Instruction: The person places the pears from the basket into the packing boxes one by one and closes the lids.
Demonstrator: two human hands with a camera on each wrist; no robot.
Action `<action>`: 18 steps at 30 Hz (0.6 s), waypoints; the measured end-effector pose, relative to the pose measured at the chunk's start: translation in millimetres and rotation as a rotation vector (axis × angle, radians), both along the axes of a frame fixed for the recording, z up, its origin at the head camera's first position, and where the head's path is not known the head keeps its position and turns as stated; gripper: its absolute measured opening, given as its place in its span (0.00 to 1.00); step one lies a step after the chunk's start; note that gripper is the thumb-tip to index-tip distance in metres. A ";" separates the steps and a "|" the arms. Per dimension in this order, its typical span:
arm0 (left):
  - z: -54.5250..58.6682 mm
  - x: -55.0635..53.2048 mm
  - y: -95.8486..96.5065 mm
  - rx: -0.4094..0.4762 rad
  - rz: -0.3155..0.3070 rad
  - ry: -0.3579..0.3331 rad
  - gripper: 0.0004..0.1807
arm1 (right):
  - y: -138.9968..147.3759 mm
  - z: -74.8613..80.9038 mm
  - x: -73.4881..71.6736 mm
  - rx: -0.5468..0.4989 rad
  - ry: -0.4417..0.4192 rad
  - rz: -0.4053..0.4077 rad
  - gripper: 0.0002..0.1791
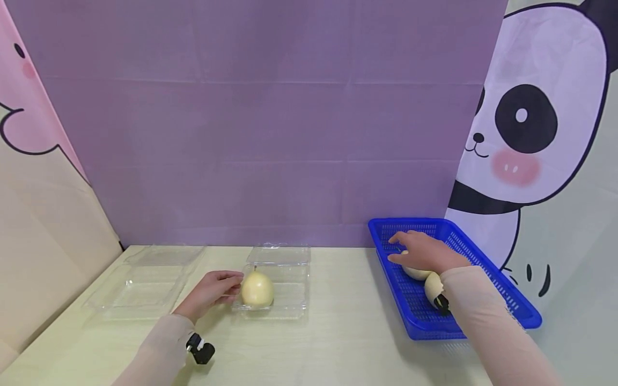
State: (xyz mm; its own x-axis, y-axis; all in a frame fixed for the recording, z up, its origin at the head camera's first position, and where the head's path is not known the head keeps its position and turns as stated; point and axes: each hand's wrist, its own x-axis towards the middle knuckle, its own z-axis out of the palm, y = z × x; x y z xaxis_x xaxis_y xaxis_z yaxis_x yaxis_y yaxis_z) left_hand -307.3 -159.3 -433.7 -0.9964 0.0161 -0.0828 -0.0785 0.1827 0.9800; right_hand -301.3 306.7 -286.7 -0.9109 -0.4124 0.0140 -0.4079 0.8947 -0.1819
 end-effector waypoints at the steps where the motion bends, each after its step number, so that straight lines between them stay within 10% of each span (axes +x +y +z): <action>1: 0.2 0.1 0.3 0.003 0.001 0.000 0.18 | 2.4 -0.2 0.1 -0.003 0.000 0.008 0.26; 18: 1.0 0.9 0.2 -0.006 0.009 -0.012 0.18 | 34.6 -11.5 -0.8 0.043 -0.147 -0.074 0.30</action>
State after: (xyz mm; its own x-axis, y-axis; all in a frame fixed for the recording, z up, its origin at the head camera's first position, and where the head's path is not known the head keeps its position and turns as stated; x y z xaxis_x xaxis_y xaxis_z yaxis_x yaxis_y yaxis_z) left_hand -306.3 -159.1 -432.7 -0.9955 0.0071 -0.0944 -0.0914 0.1877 0.9780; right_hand -302.0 341.4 -298.2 -0.9298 -0.3411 -0.1382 -0.3119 0.9297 -0.1959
